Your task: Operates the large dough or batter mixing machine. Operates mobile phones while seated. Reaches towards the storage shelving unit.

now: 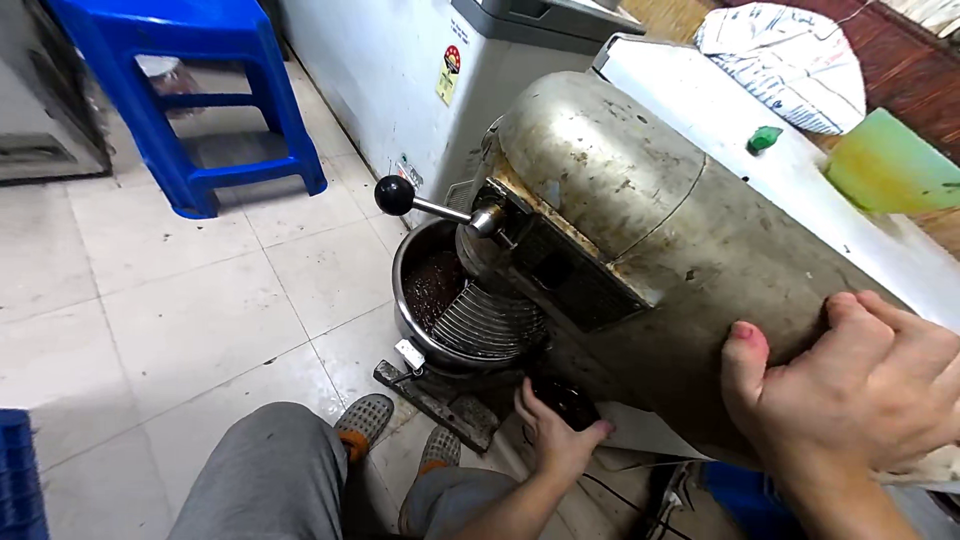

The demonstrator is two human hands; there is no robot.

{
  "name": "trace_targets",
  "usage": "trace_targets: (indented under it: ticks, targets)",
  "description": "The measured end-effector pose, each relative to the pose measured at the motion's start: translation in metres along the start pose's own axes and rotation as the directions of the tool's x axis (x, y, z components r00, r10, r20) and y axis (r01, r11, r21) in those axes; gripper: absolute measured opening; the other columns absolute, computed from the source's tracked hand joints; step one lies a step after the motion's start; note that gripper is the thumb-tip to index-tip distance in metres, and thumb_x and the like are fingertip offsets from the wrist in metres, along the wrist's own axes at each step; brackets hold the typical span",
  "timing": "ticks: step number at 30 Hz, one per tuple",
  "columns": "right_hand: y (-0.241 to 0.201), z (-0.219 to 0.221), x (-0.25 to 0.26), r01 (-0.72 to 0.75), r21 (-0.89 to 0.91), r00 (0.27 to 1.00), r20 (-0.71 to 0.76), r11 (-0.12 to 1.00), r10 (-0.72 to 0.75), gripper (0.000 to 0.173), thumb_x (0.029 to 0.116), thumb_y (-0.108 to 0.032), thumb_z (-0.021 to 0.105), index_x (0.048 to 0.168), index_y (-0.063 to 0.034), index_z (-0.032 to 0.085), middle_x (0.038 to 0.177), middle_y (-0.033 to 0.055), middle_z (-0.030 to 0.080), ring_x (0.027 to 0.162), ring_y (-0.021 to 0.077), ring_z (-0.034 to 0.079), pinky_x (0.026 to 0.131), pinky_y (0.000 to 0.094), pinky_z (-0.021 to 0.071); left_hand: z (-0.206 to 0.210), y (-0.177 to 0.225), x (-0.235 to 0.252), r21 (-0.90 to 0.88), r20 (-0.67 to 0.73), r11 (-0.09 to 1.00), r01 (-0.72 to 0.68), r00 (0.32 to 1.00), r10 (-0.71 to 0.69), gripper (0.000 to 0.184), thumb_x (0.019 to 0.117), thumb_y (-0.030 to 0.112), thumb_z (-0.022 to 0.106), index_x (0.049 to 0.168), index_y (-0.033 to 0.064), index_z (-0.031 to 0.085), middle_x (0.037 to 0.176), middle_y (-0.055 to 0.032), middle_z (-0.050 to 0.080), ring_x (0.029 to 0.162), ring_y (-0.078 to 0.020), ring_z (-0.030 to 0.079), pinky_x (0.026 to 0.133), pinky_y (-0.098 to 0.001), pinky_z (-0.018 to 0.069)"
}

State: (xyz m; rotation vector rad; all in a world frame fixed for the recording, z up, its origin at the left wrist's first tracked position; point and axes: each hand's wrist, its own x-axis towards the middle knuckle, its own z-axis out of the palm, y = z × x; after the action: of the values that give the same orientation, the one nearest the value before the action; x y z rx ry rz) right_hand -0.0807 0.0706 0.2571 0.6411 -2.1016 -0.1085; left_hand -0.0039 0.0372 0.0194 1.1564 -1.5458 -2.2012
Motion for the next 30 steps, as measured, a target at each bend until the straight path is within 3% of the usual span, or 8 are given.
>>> trace_targets:
  ticks: [3,6,11,15,18,24,28,30]
  targets:
    - [0.001,0.000,-0.003,-0.009,-0.008,0.999,0.031,1.000,0.009,0.079,0.0961,-0.065,0.034,0.132,0.0022,0.054,0.132,0.0340,0.057,0.116,0.0551,0.056,0.082,0.0682,0.0412,-0.015,0.009,0.007,-0.310,0.301,0.796,0.519,0.848,-0.436,0.106,0.0939,0.057,0.067,0.163,0.0106,0.003,0.164,-0.0294,0.021,0.147,-0.0444,0.035,0.110,-0.0624,0.0431]
    - [0.002,0.000,-0.003,-0.011,-0.011,1.000,0.025,1.000,0.011,0.078,0.0955,-0.065,0.035,0.133,0.0016,0.054,0.132,0.0330,0.057,0.115,0.0542,0.057,0.082,0.0678,0.0414,-0.019,0.018,0.028,-0.379,0.623,0.503,0.776,0.616,-0.481,0.106,0.0850,0.093,0.026,0.162,0.0198,0.023,0.160,-0.0250,0.035,0.141,-0.0466,0.043,0.102,-0.0707,0.0437]
    - [0.001,0.001,-0.001,0.003,-0.022,1.000,0.000,1.000,-0.003,0.077,0.0960,-0.064,0.035,0.130,0.0020,0.055,0.129,0.0336,0.058,0.113,0.0543,0.057,0.081,0.0670,0.0411,-0.015,0.028,0.048,-0.434,0.595,0.397,0.808,0.589,-0.547,0.078,0.0942,0.071,0.049,0.150,0.0174,0.042,0.148,-0.0224,0.049,0.130,-0.0443,0.053,0.097,-0.0681,0.0476]
    - [0.003,0.003,-0.003,-0.004,-0.018,0.999,0.051,1.000,0.005,0.080,0.0960,-0.066,0.034,0.135,0.0018,0.051,0.133,0.0345,0.056,0.117,0.0560,0.056,0.085,0.0699,0.0418,-0.009,0.026,0.046,-0.363,0.396,0.657,0.661,0.747,-0.534,0.075,0.0971,0.042,0.066,0.155,0.0097,0.031,0.146,-0.0260,0.048,0.127,-0.0409,0.054,0.095,-0.0612,0.0508]
    - [0.003,0.002,-0.001,-0.005,-0.017,0.999,0.047,1.000,0.006,0.080,0.0955,-0.065,0.034,0.135,0.0016,0.051,0.133,0.0342,0.055,0.117,0.0564,0.055,0.083,0.0702,0.0409,0.005,0.028,0.029,0.015,0.105,0.958,0.287,0.952,-0.287,0.122,0.0658,0.032,0.094,0.156,0.0062,0.016,0.140,-0.0322,0.049,0.122,-0.0415,0.059,0.095,-0.0549,0.0549]
    - [0.000,0.000,0.001,0.008,-0.015,1.000,0.024,1.000,-0.008,0.078,0.0961,-0.064,0.034,0.131,0.0026,0.052,0.130,0.0346,0.056,0.115,0.0566,0.055,0.081,0.0689,0.0401,0.015,0.016,0.011,0.516,0.042,0.856,-0.039,0.999,0.020,0.133,0.0588,0.060,0.093,0.160,0.0085,0.023,0.160,-0.0367,0.019,0.139,-0.0472,0.044,0.106,-0.0472,0.0509]
    - [0.001,-0.001,0.001,0.017,-0.009,1.000,0.020,1.000,-0.017,0.077,0.0960,-0.063,0.035,0.130,0.0038,0.053,0.129,0.0359,0.056,0.115,0.0572,0.055,0.082,0.0692,0.0403,-0.003,-0.002,0.003,0.213,0.079,0.970,-0.115,0.992,0.100,0.136,0.0630,0.058,0.092,0.163,0.0047,0.016,0.164,-0.0372,0.007,0.150,-0.0531,0.022,0.116,-0.0568,0.0399]
    - [0.002,0.000,0.000,0.011,-0.012,1.000,0.026,1.000,-0.010,0.078,0.0958,-0.064,0.035,0.131,0.0036,0.053,0.130,0.0355,0.056,0.115,0.0572,0.055,0.083,0.0690,0.0403,-0.011,-0.002,0.001,-0.047,0.066,0.996,0.072,0.995,-0.069,0.128,0.0733,0.052,0.087,0.162,0.0033,0.009,0.163,-0.0359,0.014,0.149,-0.0494,0.026,0.115,-0.0588,0.0393]
